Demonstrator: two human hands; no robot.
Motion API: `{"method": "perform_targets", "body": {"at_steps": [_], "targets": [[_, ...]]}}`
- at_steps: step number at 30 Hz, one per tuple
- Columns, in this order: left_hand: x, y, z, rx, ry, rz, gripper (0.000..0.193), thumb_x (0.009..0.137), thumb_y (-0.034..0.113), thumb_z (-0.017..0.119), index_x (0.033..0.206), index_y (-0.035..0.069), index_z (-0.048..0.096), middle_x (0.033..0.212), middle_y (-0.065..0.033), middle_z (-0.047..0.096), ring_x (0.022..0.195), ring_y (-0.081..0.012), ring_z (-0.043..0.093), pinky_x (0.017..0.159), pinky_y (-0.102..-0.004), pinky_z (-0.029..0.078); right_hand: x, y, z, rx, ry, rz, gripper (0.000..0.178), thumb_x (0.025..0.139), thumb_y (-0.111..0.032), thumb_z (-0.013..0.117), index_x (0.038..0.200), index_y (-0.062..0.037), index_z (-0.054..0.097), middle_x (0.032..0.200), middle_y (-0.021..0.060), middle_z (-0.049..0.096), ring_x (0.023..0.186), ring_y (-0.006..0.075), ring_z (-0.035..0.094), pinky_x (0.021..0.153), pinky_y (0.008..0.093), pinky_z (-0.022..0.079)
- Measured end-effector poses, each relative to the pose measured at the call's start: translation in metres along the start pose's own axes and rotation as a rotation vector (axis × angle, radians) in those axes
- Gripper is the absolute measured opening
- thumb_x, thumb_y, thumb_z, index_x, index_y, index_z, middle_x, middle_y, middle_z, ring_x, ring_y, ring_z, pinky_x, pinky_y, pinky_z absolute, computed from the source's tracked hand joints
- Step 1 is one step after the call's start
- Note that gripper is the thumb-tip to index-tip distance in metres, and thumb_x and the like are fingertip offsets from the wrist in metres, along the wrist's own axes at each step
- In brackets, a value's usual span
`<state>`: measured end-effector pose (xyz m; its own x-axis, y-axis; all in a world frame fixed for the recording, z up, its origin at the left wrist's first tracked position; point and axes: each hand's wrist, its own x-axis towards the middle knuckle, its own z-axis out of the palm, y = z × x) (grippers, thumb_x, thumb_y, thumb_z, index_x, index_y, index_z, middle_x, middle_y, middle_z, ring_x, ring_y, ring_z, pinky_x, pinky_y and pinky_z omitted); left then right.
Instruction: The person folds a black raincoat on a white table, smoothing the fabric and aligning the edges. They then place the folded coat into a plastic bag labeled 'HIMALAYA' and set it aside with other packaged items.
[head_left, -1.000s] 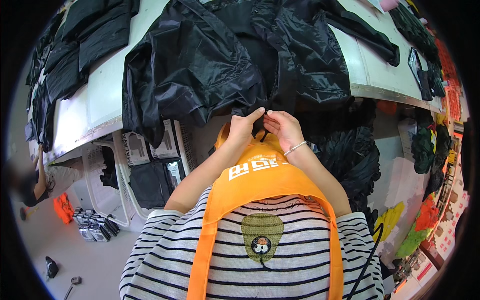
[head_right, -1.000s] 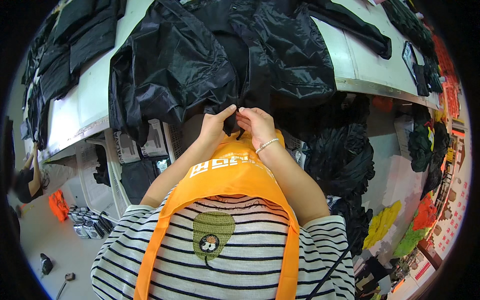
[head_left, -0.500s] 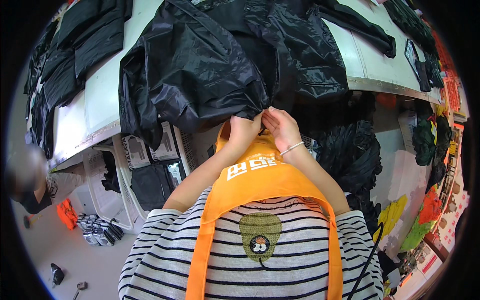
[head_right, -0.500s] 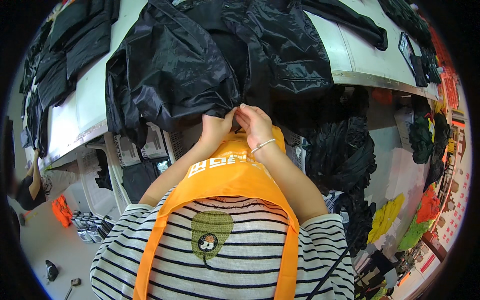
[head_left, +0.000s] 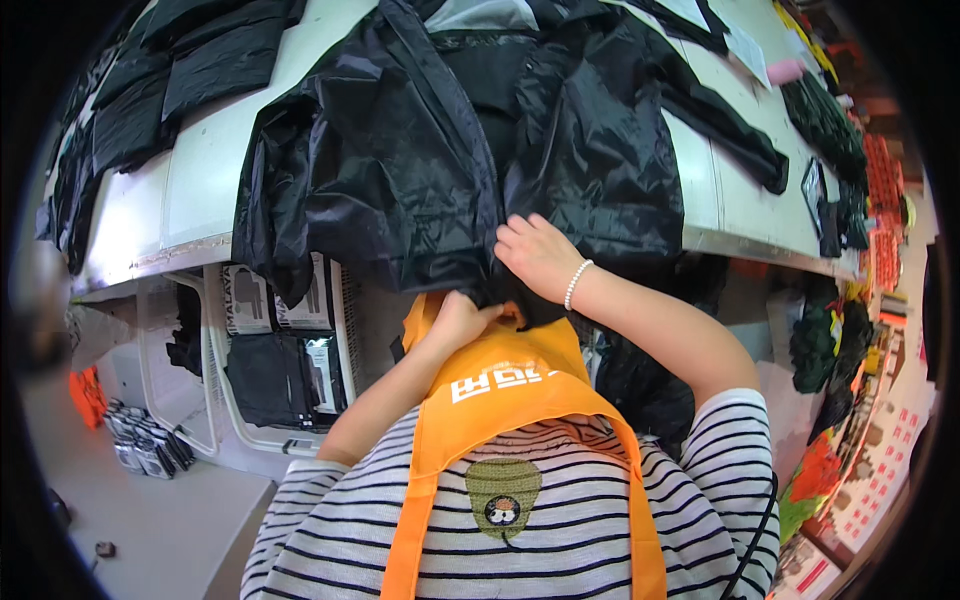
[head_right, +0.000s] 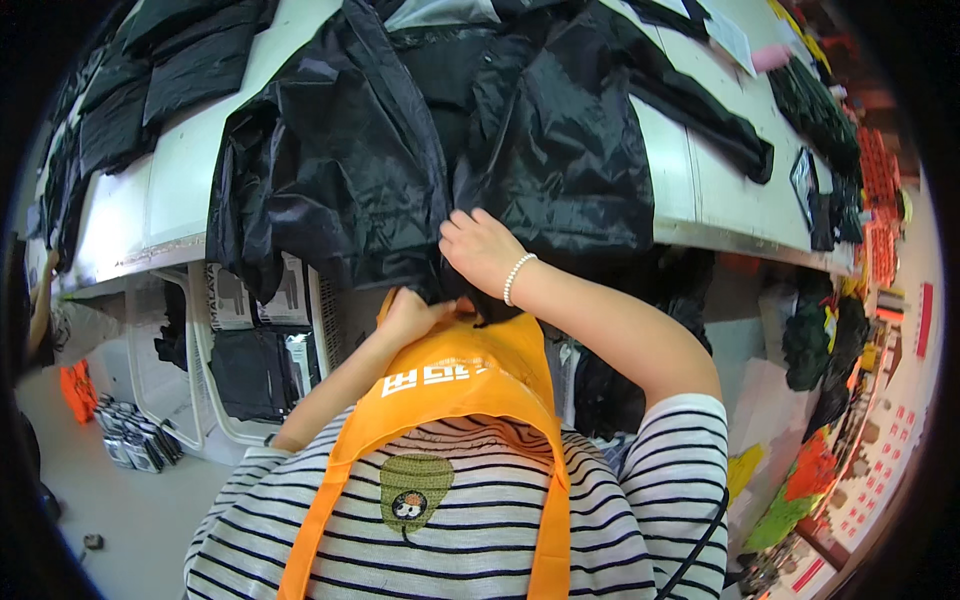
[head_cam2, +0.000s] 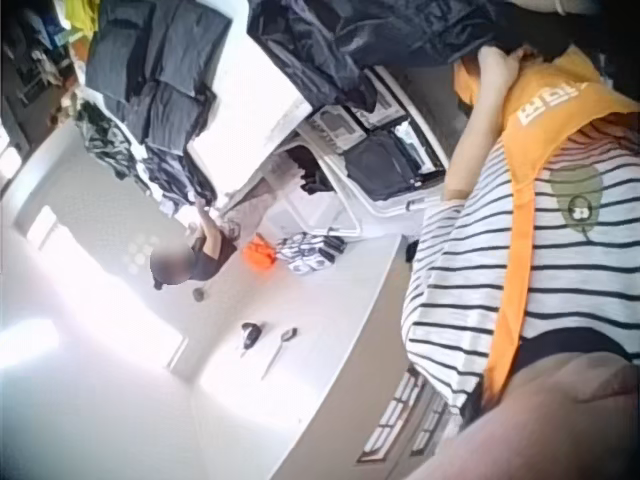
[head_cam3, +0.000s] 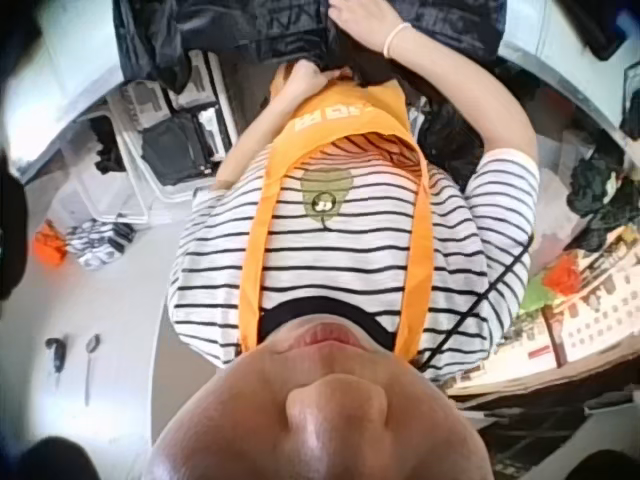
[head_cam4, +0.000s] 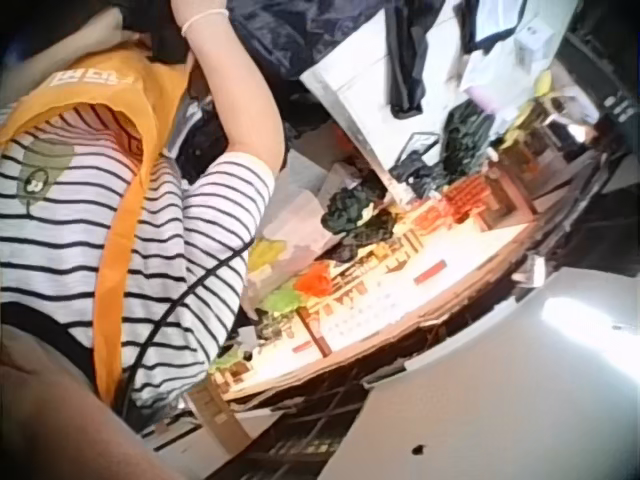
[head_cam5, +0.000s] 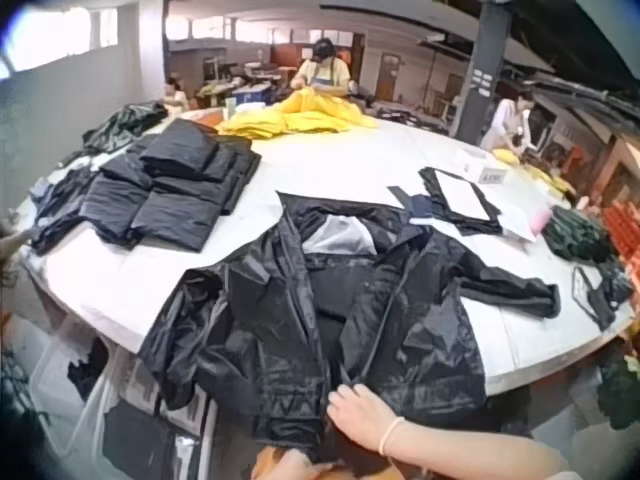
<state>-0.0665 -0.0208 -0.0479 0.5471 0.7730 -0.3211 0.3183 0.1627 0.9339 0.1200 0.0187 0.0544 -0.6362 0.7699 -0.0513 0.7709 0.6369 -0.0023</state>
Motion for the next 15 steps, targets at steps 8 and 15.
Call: {"method": "perform_targets", "body": {"at_steps": [8,15], "targets": [[-0.006,-0.009,0.011,0.090,0.067,-0.400,0.048,0.073,0.020,0.075,0.113,-0.001,0.060,0.114,-0.0201,0.062,0.106,-0.0318,0.059,0.088,-0.0344,0.045,0.101,0.060,-0.007,0.254,-0.587,-0.046,0.005,0.076,-0.013,0.061,0.076,-0.0142,0.067,0.073,0.0050,0.066,0.077,0.0237,0.064,0.080,0.0365,0.037],[0.017,0.100,-0.062,0.490,-0.340,-0.842,0.047,0.074,0.036,0.074,0.109,0.006,0.064,0.105,-0.0231,0.063,0.100,-0.0323,0.060,0.086,-0.0349,0.047,0.075,0.078,0.008,0.481,-0.517,-0.118,0.011,0.082,-0.019,0.062,0.085,-0.0091,0.059,0.083,0.0072,0.062,0.087,0.0262,0.060,0.080,0.0368,0.043]]}}
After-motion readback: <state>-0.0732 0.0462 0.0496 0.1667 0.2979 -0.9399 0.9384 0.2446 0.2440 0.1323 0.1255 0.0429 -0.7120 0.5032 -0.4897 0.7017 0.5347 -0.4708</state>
